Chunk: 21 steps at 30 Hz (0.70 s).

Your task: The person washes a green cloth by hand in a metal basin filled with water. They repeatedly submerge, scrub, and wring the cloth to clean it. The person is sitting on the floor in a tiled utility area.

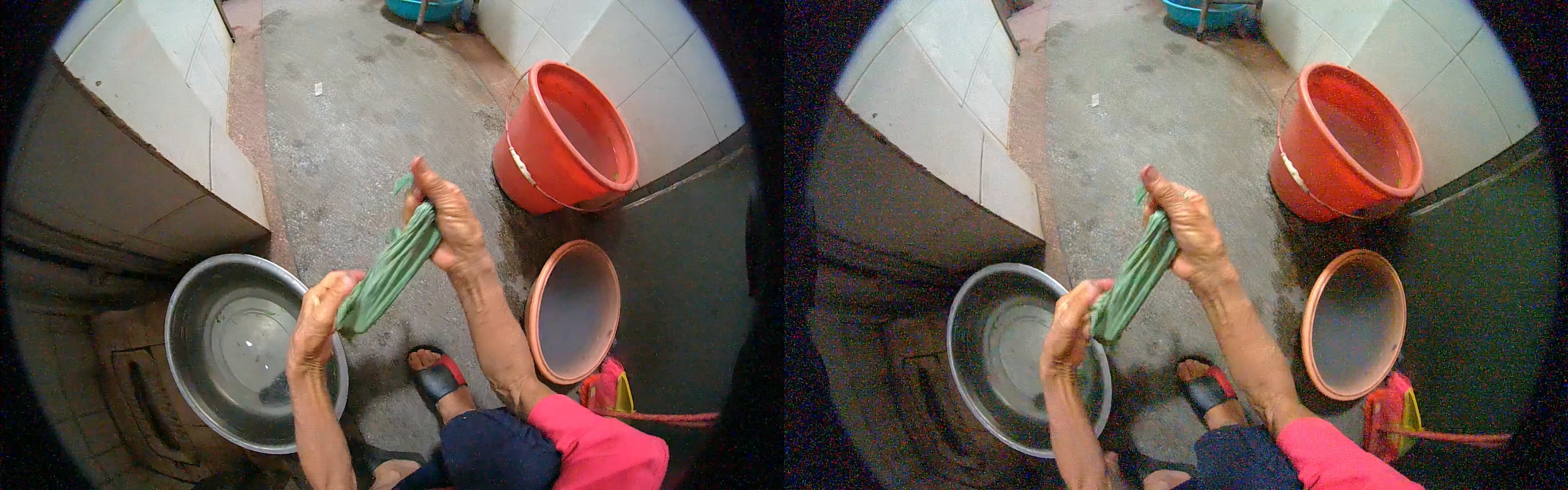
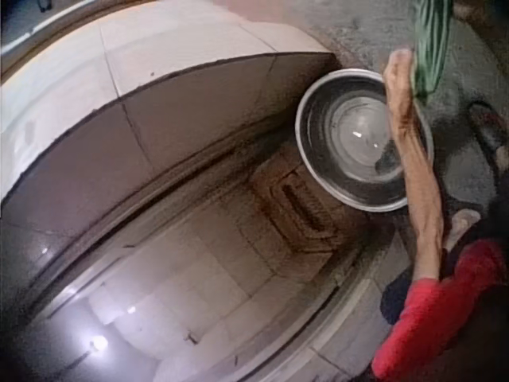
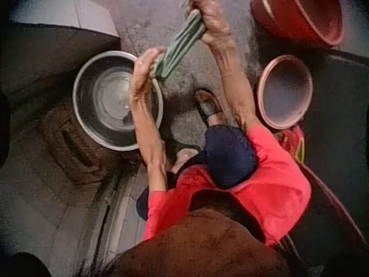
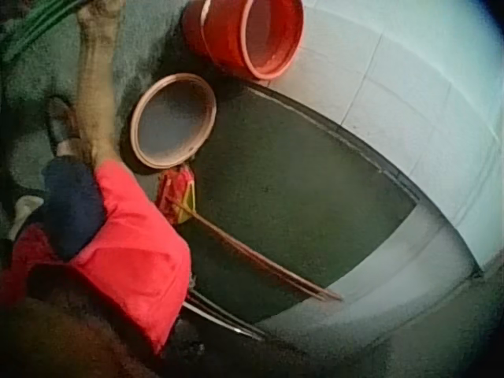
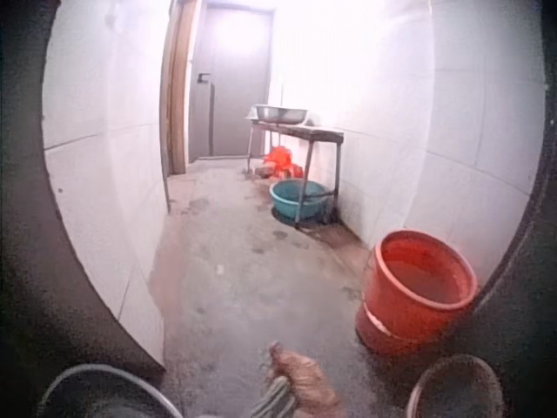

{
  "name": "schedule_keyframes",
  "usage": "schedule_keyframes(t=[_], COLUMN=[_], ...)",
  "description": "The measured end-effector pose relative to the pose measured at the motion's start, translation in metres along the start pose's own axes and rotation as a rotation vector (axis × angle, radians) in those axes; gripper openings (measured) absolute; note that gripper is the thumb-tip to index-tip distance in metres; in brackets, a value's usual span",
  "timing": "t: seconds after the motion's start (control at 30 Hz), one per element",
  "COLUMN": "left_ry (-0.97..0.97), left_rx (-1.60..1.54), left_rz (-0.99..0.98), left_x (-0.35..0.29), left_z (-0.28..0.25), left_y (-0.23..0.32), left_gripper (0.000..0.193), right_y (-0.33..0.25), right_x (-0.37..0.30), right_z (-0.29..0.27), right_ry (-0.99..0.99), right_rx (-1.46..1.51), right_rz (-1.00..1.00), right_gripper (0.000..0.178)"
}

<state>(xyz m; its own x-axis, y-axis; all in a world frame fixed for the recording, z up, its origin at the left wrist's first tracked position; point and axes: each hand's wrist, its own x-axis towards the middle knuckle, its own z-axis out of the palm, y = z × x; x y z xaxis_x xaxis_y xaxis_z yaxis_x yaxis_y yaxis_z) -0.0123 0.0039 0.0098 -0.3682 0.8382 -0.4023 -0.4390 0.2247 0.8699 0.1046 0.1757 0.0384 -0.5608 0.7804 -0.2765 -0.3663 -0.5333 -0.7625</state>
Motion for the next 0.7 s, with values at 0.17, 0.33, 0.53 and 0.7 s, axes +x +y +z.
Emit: schedule_keyframes(t=[0.17,0.33,0.53,0.7], left_ry=[0.069,0.147,0.21,0.134], left_rx=[-0.097,-0.719,-0.798,-0.886], left_rz=[0.143,0.213,0.17,0.142], left_x=[-0.009,-0.006,-0.007,-0.001], left_z=[-0.012,-0.021,-0.015,-0.01], left_y=[-0.003,0.005,0.007,0.0], left_gripper=[0.012,0.025,0.03,0.028], right_y=[-0.028,-0.019,-0.008,0.018], right_x=[-0.018,-0.025,-0.021,-0.015], right_z=[-0.003,-0.022,-0.039,-0.033], right_ry=[-0.134,-0.269,-0.428,-0.293], right_rx=[0.0,-0.238,-0.523,-0.363], right_rz=[0.006,0.182,0.259,0.029], right_gripper=[0.02,0.036,0.026,0.021])
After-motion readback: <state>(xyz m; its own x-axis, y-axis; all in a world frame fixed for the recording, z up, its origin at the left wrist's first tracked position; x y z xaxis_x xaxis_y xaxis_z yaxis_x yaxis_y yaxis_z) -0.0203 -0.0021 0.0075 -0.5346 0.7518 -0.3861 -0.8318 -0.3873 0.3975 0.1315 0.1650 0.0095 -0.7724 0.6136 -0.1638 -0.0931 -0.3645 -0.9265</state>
